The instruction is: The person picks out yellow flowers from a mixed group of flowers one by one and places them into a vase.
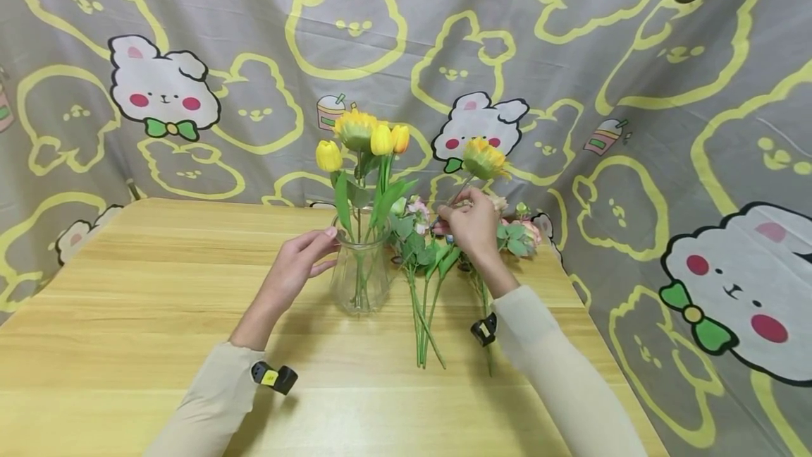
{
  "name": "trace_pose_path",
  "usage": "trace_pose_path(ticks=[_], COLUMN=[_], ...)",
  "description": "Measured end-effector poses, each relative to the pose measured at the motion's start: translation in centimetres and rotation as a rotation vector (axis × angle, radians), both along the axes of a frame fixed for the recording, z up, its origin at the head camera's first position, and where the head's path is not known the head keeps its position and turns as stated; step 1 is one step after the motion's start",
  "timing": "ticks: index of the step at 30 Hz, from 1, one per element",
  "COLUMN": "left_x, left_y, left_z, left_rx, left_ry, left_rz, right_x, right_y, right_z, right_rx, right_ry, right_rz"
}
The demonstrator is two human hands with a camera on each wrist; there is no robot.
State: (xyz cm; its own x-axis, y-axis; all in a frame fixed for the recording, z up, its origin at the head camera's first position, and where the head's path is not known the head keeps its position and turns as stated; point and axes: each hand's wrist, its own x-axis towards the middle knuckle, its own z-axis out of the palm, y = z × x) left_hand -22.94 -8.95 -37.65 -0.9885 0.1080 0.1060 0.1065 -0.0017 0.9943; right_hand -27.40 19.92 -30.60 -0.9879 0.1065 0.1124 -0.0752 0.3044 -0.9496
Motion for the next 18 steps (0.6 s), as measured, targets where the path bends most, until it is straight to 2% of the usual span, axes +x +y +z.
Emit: trace_pose_path(ticks=[7,18], left_x=[0.0,0.0], left_y=[0.0,0.0], left_z=[0.0,0.0], left_rx=[0.002,0.002], left_ry=[-0.002,0.004], left_rz=[0.001,-0.002], right_x=[0.4,1.1], right_y=[0.0,0.2], right_z=[0.8,2.6], right_rx=[-0.094,-0.166], right_ry=[0.066,0.125], right_rz=[-0.028,-0.081])
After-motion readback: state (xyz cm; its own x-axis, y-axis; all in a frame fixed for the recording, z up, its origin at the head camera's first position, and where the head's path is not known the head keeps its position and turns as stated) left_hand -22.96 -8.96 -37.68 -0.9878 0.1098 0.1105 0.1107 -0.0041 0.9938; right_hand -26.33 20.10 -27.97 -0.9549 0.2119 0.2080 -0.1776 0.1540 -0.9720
